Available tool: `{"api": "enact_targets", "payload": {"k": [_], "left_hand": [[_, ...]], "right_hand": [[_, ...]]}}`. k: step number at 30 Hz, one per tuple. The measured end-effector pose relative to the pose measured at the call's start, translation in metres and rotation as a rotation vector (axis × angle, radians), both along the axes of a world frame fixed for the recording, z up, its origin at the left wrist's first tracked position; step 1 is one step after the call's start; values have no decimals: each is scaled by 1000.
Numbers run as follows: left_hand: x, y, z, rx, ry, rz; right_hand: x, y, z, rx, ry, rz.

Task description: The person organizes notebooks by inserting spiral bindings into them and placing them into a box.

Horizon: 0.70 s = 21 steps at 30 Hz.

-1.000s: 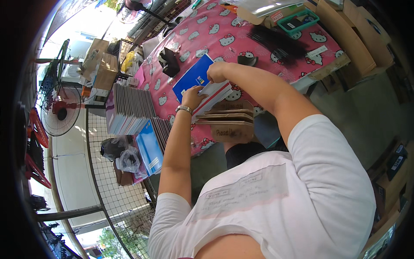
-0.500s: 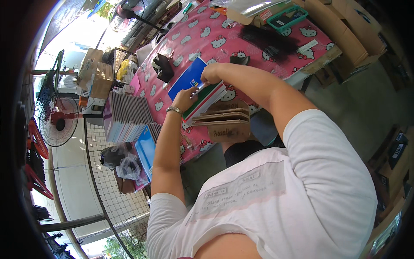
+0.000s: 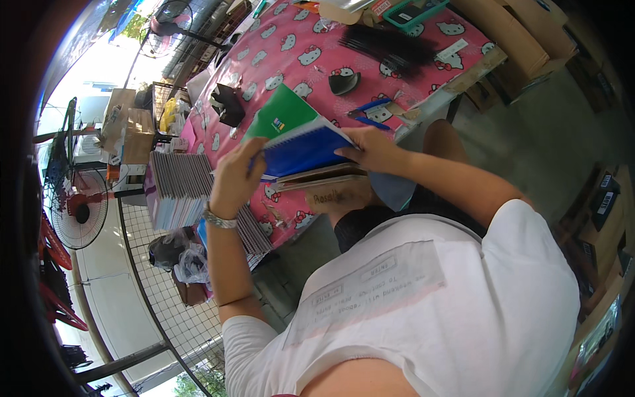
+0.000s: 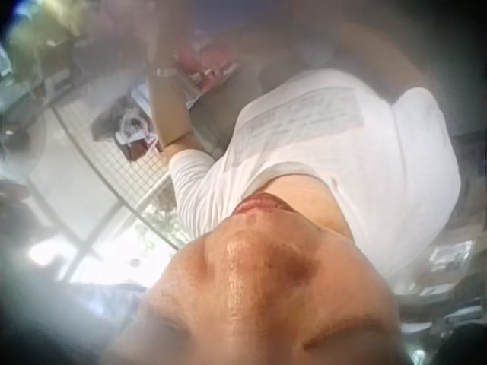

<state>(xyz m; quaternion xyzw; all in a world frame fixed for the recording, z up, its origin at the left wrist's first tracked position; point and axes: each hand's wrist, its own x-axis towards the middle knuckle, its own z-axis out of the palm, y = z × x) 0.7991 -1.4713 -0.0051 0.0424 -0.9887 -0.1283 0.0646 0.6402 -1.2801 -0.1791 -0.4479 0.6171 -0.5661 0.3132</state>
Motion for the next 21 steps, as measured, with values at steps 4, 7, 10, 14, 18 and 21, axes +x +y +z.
{"api": "enact_targets", "payload": {"k": [4,7,10,14,18,21], "left_hand": [[11,16,-57,10,-65,73],[6,31,-84,-162,11,156],[-14,64,-94,-164,167,112],[-21,74,-98,-170,242,118],[-36,90,-93,-164,294,139],[-35,89,-102,-227,319,244]], "right_hand": [[23,11,-30,-192,48,-60],[47,11,-17,-359,219,-334],[65,7,-19,-419,122,-281],[-6,-30,-35,-666,307,-383],[-192,-97,-92,-37,860,-837],[-222,-113,-102,331,1050,-651]]}}
